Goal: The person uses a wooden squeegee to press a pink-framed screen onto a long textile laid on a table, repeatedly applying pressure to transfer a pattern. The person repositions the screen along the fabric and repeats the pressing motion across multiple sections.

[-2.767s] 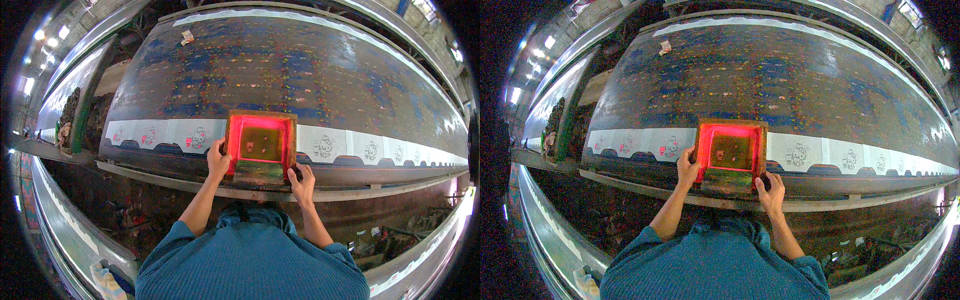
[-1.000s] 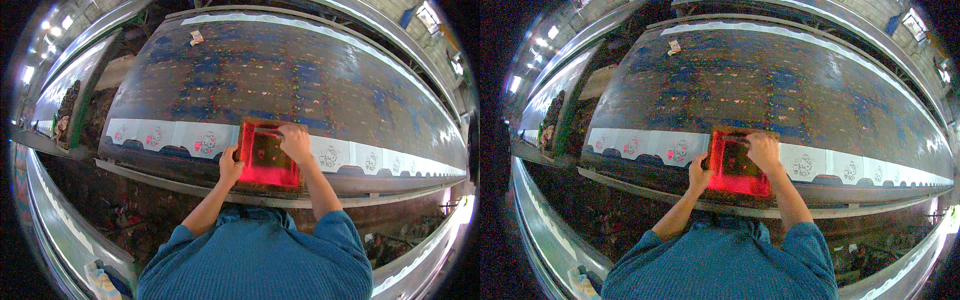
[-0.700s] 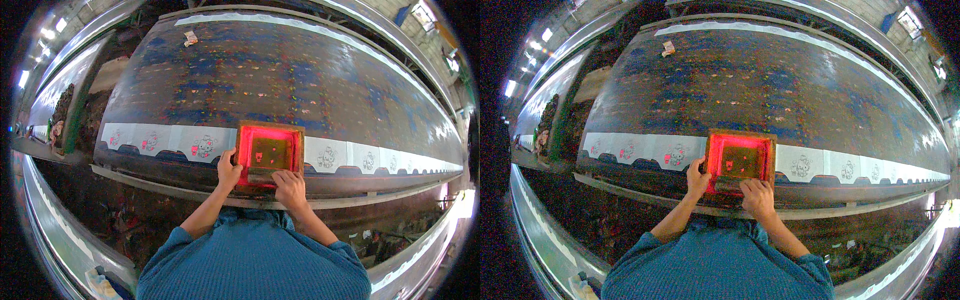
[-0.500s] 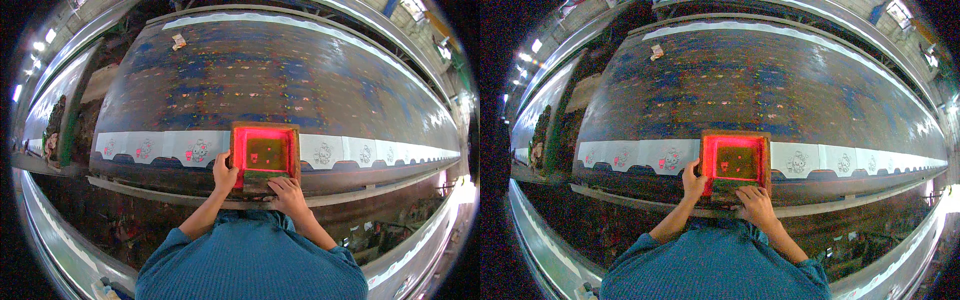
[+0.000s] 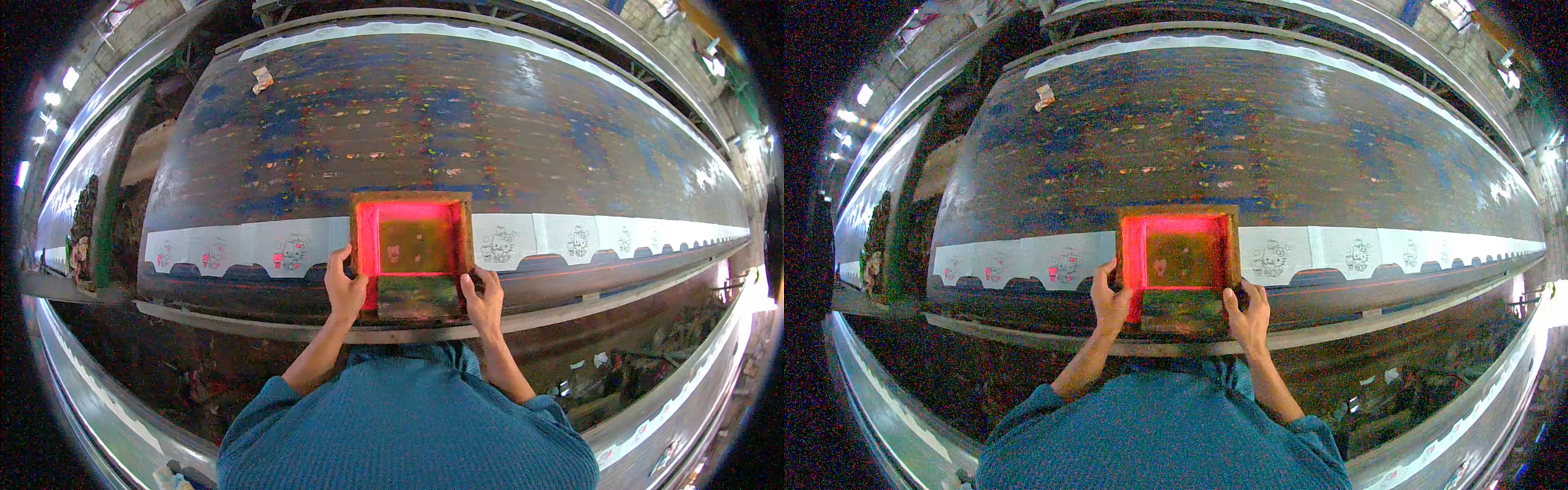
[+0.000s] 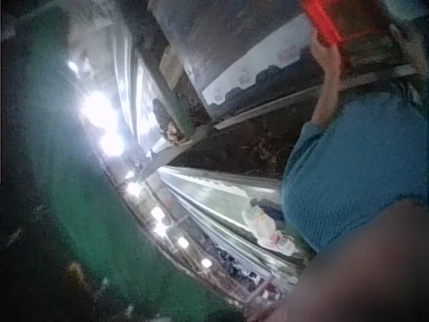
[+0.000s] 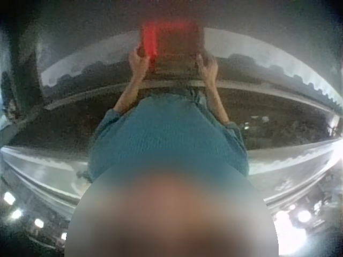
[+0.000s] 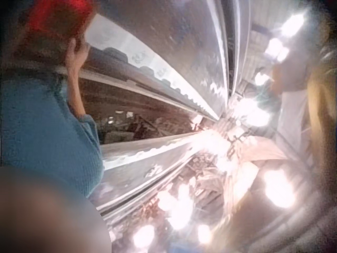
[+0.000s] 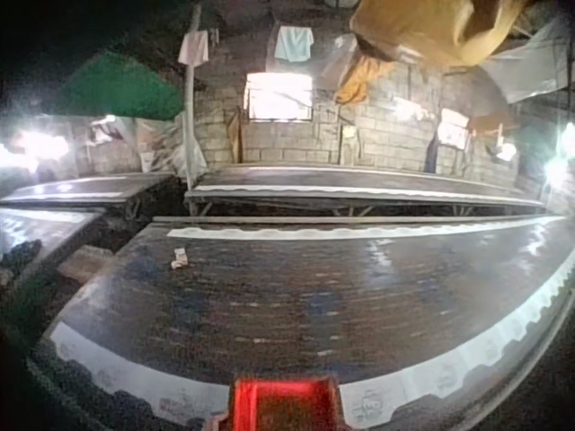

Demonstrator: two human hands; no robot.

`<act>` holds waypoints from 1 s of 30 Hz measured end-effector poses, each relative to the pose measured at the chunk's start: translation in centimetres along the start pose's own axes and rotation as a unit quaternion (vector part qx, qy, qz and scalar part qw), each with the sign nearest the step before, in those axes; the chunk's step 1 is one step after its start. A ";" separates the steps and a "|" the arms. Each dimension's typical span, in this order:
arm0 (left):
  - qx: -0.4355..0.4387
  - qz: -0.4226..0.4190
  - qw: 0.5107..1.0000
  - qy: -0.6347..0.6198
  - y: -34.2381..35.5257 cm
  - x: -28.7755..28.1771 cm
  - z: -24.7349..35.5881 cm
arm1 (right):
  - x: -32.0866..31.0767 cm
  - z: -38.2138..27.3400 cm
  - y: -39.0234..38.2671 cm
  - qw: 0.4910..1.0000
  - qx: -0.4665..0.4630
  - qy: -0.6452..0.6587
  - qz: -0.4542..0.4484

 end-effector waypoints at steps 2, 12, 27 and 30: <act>-0.008 0.009 1.000 -0.017 -1.3 2.7 1.5 | -2.0 1.3 1.5 1.000 0.015 0.010 0.004; -0.039 -0.013 0.999 -0.003 -7.7 15.1 8.1 | -12.7 8.9 9.6 1.000 -0.010 -0.020 0.001; -0.174 -0.036 0.984 -0.015 -9.7 17.2 6.8 | -15.3 11.7 10.4 0.993 -0.061 0.060 -0.081; -0.171 -0.029 0.984 -0.027 -9.5 17.1 6.5 | -15.3 12.0 10.4 0.990 -0.060 0.064 -0.108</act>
Point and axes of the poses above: each hand's wrist, its own y-axis towards the middle knuckle, its own x-axis out of the palm, z = x × y, the point moved 6 cm from there along y, towards the middle knuckle, and after that the axes turned 13 degrees about z, right-handed, at the moved point
